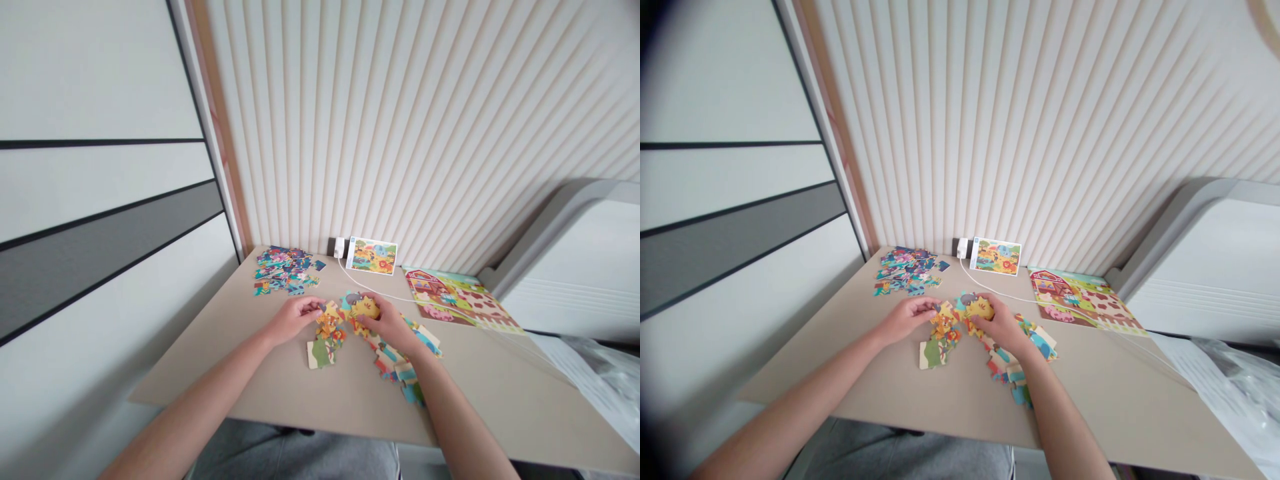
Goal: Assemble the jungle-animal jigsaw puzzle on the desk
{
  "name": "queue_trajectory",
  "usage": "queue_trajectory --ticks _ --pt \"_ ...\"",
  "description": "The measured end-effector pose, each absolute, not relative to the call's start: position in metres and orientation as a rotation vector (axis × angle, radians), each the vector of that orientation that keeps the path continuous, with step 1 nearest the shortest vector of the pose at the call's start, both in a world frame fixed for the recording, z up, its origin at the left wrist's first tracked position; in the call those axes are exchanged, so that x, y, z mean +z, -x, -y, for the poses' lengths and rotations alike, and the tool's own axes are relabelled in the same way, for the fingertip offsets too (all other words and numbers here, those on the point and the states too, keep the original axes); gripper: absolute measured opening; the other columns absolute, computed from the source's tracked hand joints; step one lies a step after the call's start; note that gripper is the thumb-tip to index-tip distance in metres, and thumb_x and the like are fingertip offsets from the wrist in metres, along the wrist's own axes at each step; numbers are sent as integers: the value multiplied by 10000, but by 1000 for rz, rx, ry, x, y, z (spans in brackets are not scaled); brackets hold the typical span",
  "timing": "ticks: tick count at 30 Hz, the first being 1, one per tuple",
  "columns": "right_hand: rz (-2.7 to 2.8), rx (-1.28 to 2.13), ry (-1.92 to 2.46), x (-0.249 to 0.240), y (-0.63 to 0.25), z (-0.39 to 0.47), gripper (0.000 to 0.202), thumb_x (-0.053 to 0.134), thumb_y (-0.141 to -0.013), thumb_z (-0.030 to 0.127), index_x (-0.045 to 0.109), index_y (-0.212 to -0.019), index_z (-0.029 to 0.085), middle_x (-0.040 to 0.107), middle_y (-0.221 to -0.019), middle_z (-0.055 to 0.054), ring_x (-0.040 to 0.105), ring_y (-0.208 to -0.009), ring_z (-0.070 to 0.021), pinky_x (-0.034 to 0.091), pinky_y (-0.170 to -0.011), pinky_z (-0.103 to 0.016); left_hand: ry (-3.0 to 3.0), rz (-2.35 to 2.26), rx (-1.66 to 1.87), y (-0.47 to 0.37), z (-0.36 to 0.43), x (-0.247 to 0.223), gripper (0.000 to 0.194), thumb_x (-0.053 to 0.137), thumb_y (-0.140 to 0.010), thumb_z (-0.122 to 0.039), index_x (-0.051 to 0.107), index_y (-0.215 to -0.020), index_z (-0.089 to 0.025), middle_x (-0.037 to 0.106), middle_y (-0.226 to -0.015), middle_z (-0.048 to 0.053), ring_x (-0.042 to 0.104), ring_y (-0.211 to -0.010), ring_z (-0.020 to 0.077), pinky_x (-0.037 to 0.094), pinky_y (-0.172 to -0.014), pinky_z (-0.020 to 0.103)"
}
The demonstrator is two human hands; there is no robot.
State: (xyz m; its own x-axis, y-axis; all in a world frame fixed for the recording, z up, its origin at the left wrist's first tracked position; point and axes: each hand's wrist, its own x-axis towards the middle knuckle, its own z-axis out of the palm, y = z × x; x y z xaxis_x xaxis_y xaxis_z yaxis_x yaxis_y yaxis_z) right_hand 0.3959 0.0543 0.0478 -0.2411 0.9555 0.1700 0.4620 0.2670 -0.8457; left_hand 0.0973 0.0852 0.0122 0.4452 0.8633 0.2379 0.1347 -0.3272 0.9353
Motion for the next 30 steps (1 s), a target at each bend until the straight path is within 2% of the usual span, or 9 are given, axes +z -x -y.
queue_trajectory --ticks 4,9,12,15,17,21,24,26,30 --pt "1721 771 1425 54 -412 -58 468 671 -884 375 593 -1324 236 735 -1100 -43 703 -931 -228 577 -844 -376 -1712 -898 1004 -96 -87 12 392 695 -936 -409 714 -1254 -182 754 -1058 81 724 -977 230 588 -914 383" --pt "1858 743 1491 53 -418 -60 410 645 -869 317 655 -1269 224 744 -1111 -53 708 -982 -252 565 -917 -420 -1652 -886 1011 -98 -86 10 413 672 -932 -446 699 -1251 -185 718 -986 59 716 -840 205 631 -735 353" --pt "2033 647 1533 47 -416 -61 466 658 -856 296 660 -1316 223 724 -1174 -79 687 -1054 -272 528 -991 -461 -1633 -890 1042 -98 -85 12 437 657 -939 -437 663 -1308 -202 704 -1045 60 709 -853 198 633 -706 334" --pt "2112 412 1540 43 -411 -59 542 691 -855 306 637 -1387 220 655 -1298 -123 617 -1208 -312 457 -1087 -507 -1623 -895 1080 -96 -85 14 440 629 -958 -421 627 -1347 -214 697 -1126 68 711 -889 201 636 -716 335" --pt "2147 310 1467 45 -403 -55 510 699 -890 348 647 -1388 249 623 -1337 -126 578 -1257 -318 428 -1113 -518 -1621 -900 1095 -96 -85 15 416 621 -964 -407 627 -1333 -214 702 -1161 74 716 -921 211 638 -730 336" --pt "2359 411 1140 54 -373 -37 416 679 -955 481 695 -1333 307 635 -1323 -102 576 -1248 -286 426 -1111 -470 -1613 -919 1106 -96 -84 16 375 626 -959 -391 644 -1284 -205 714 -1200 84 730 -949 226 642 -732 335" --pt "2518 477 974 55 -351 -26 570 725 -906 562 643 -1412 311 613 -1394 -108 551 -1292 -305 389 -1141 -490 -1604 -930 1118 -97 -84 17 378 632 -953 -395 646 -1278 -203 700 -1256 96 726 -979 239 651 -721 347" --pt "2564 488 946 54 -343 -23 616 767 -867 570 642 -1413 311 597 -1430 -113 532 -1320 -326 353 -1165 -517 -1595 -943 1127 -97 -84 18 389 638 -948 -394 642 -1286 -201 697 -1269 101 723 -984 239 655 -719 352" --pt "2526 567 938 53 -344 -23 538 859 -796 484 699 -1274 297 613 -1410 -92 537 -1317 -318 336 -1181 -516 -1583 -969 1134 -97 -84 18 430 641 -941 -378 628 -1331 -197 712 -1219 97 722 -946 219 656 -728 348"
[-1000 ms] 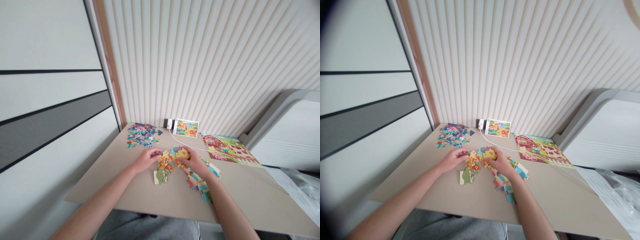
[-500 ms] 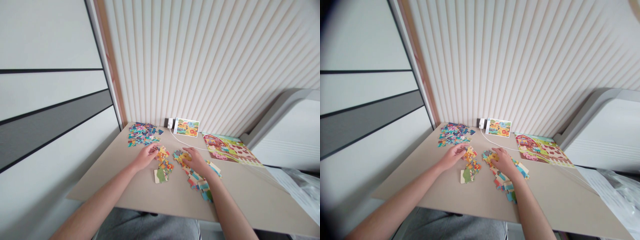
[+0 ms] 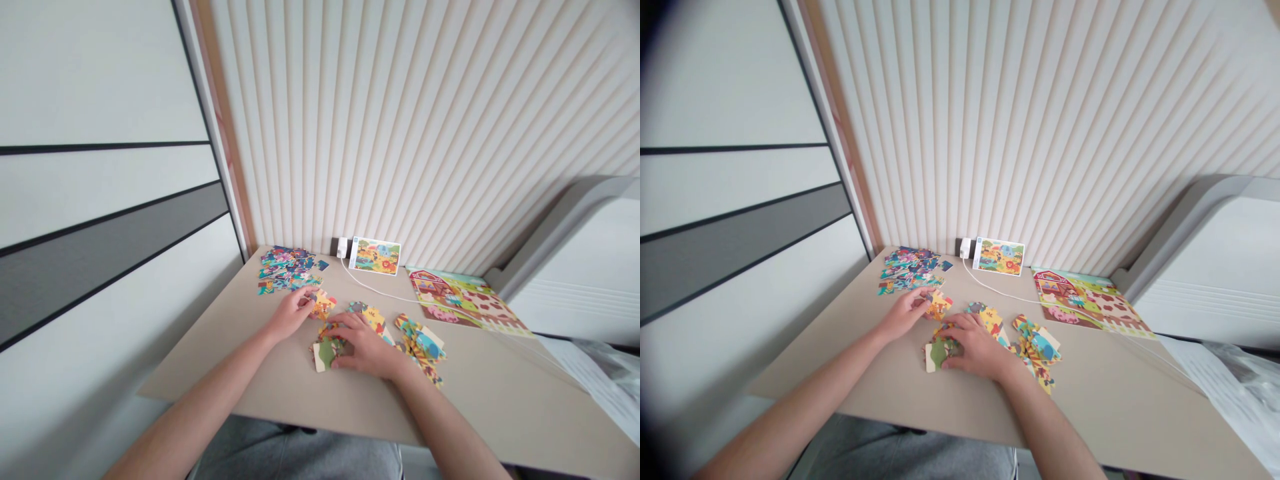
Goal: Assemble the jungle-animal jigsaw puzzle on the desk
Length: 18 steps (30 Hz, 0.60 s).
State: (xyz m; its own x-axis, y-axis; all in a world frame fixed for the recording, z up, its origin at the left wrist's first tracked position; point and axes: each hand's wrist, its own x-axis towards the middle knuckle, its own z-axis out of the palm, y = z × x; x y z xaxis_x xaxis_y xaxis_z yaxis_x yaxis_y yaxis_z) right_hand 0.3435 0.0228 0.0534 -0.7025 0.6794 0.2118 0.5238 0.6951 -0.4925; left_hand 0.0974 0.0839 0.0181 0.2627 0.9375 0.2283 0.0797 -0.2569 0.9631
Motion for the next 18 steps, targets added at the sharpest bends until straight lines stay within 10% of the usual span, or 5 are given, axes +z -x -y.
queue_trajectory --ticks 11,18 --pt "2109 723 1335 61 -394 -40 191 615 -946 354 647 -1094 238 682 -823 10 611 -727 -166 496 -700 -301 -1616 -1050 1117 -89 -89 13 459 582 -938 -297 607 -1390 -218 729 -1099 57 745 -768 185 627 -737 337" --pt "2281 206 1347 51 -387 -41 310 598 -982 358 708 -1262 284 625 -1346 -125 564 -1268 -310 428 -1084 -510 -1620 -1064 1123 -90 -88 15 540 581 -915 -263 558 -1454 -245 728 -1024 36 733 -738 186 625 -716 334"
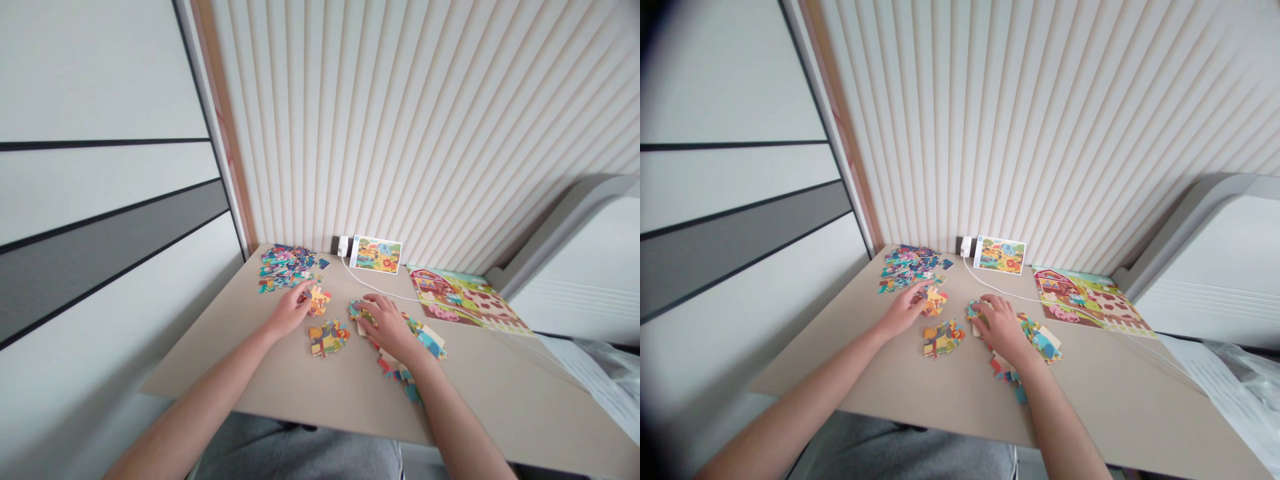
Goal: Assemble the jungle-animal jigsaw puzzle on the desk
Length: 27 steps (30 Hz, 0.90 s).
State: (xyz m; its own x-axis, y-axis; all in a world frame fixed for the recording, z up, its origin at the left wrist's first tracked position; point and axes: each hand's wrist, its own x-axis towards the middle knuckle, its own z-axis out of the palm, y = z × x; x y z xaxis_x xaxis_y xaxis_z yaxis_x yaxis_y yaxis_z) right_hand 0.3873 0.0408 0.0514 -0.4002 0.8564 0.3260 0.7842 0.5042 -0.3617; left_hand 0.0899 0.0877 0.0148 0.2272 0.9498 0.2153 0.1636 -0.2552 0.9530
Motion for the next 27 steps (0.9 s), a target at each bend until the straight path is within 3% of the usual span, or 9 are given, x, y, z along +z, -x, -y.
queue_trajectory --ticks 6,9,12,14,17,23,27 --pt "2501 329 1089 48 -334 -23 609 662 -940 588 589 -1464 287 617 -1405 -134 531 -1315 -325 374 -1138 -515 -1598 -1049 1137 -95 -86 18 431 593 -890 -254 608 -1320 -235 700 -1141 57 725 -865 206 647 -712 348" --pt "2503 378 1066 45 -329 -23 647 716 -883 632 623 -1413 274 622 -1403 -128 532 -1319 -323 352 -1154 -510 -1587 -1043 1143 -96 -86 19 395 599 -878 -246 601 -1273 -226 682 -1139 62 715 -891 211 651 -712 355" --pt "2439 425 1046 45 -332 -23 607 799 -831 577 654 -1325 257 648 -1359 -116 554 -1290 -311 361 -1146 -500 -1581 -1025 1139 -96 -86 17 372 603 -886 -262 584 -1256 -226 668 -1160 67 710 -907 209 649 -709 349" --pt "2361 506 1052 47 -335 -23 452 791 -864 499 676 -1223 250 698 -1244 -92 607 -1194 -281 415 -1087 -466 -1581 -1008 1131 -96 -86 15 346 615 -892 -281 575 -1232 -228 664 -1165 67 710 -933 213 646 -704 339" --pt "2151 706 1117 51 -340 -24 215 666 -962 429 682 -1056 237 717 -969 -39 655 -917 -212 505 -873 -364 -1585 -995 1120 -95 -86 14 304 641 -895 -311 566 -1179 -230 669 -1108 52 709 -920 208 633 -688 317" --pt "1693 733 1263 55 -375 -42 433 584 -970 532 664 -1227 192 604 -751 5 552 -673 -166 455 -638 -294 -1581 -963 1078 -94 -86 16 312 629 -938 -372 525 -1190 -220 664 -1030 40 683 -819 184 602 -630 288" --pt "1688 593 1477 51 -411 -57 432 550 -963 527 710 -1148 170 614 -706 -5 548 -631 -171 428 -594 -296 -1593 -898 988 -96 -81 17 435 654 -935 -406 515 -1303 -218 659 -1001 29 669 -767 163 579 -610 268"
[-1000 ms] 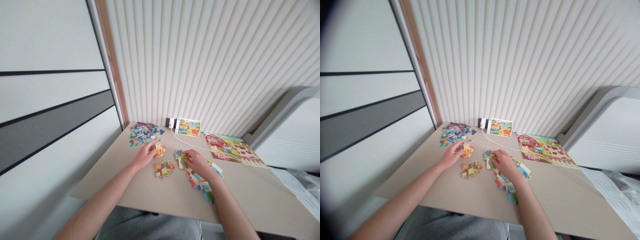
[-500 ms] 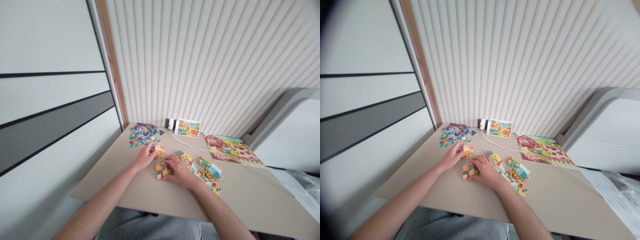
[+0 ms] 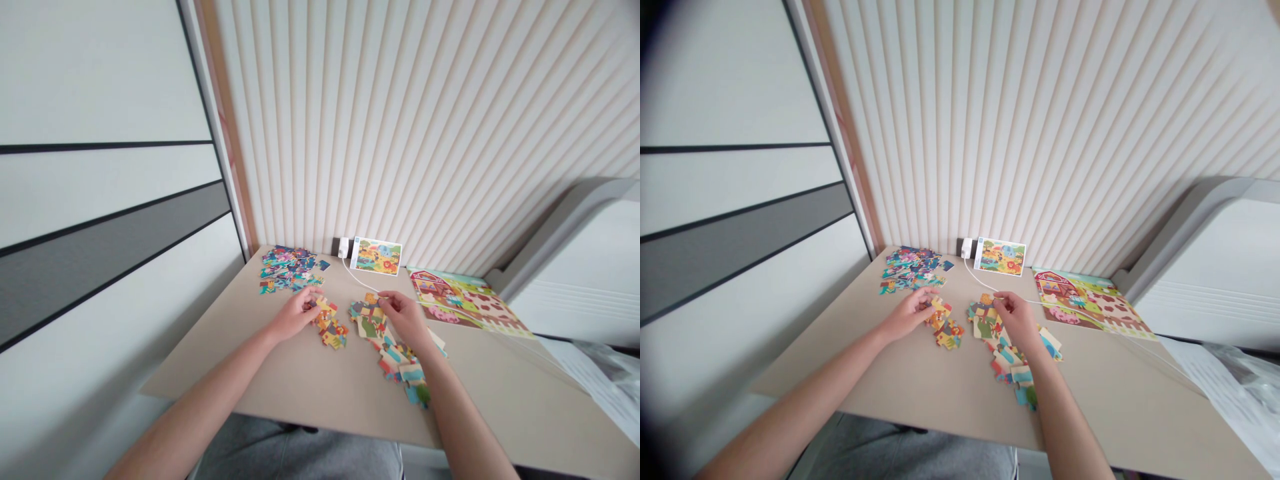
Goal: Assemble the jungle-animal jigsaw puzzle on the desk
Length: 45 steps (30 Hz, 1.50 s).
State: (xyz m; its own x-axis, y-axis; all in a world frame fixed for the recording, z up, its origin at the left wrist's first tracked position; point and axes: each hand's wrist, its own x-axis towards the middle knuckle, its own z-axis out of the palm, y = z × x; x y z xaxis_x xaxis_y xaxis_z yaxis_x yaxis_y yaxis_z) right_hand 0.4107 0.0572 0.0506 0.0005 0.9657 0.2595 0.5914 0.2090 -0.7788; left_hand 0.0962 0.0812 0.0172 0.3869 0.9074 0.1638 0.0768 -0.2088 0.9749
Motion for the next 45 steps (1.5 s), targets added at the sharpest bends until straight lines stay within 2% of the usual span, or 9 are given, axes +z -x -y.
queue_trajectory --ticks 4,8,15,25,28,33,37,42,45 --pt "1834 443 1582 47 -418 -57 283 671 -882 436 774 -1026 214 717 -961 -82 649 -900 -252 495 -828 -387 -1616 -873 926 -99 -78 15 534 706 -895 -407 536 -1362 -211 652 -881 -4 635 -665 138 541 -592 253" --pt "2112 172 1472 49 -386 -41 285 641 -956 431 766 -1168 288 651 -1308 -104 574 -1217 -293 401 -1066 -470 -1629 -925 960 -97 -83 12 511 712 -881 -404 579 -1327 -192 682 -934 23 641 -683 148 512 -573 247" --pt "2494 230 1254 48 -336 -22 575 724 -915 535 625 -1416 271 689 -1308 -99 576 -1227 -288 364 -1102 -480 -1611 -1075 1163 -83 -93 17 431 630 -938 -434 591 -1291 -189 700 -963 38 665 -771 180 534 -658 276" --pt "2393 399 1113 41 -341 -26 739 703 -911 174 422 -1585 284 628 -1445 -82 568 -1300 -264 412 -1128 -437 -1659 -1044 1133 -89 -91 13 417 634 -944 -393 595 -1314 -205 721 -939 30 668 -736 172 507 -643 264" --pt "2358 374 1111 38 -344 -28 703 693 -915 176 452 -1568 279 655 -1372 -102 588 -1251 -283 441 -1099 -458 -1669 -1042 1131 -89 -91 13 419 619 -956 -381 578 -1336 -210 729 -970 41 678 -745 178 511 -650 271" --pt "2087 544 1176 45 -353 -35 290 634 -985 355 711 -1248 262 740 -1065 -71 669 -1029 -259 512 -950 -422 -1696 -1050 1117 -87 -92 11 424 607 -972 -400 579 -1354 -220 738 -1012 51 699 -792 192 533 -687 284" --pt "1603 858 1291 50 -380 -47 437 608 -960 561 676 -1190 195 722 -823 -36 662 -717 -193 521 -659 -306 -1747 -1042 1080 -88 -92 8 452 583 -985 -396 561 -1393 -203 725 -1031 63 700 -794 188 547 -689 289" --pt "1652 796 1538 42 -422 -62 433 669 -856 573 735 -1015 176 730 -794 -48 659 -714 -197 505 -652 -301 -1921 -987 949 -100 -81 7 473 640 -947 -366 605 -1389 -199 720 -995 55 701 -790 190 569 -718 307" --pt "1665 674 1640 37 -432 -64 434 774 -746 510 775 -1029 181 739 -901 -77 665 -784 -216 509 -716 -324 -2074 -995 930 -109 -71 10 426 671 -927 -334 663 -1340 -229 714 -1099 86 687 -1016 255 549 -932 398"
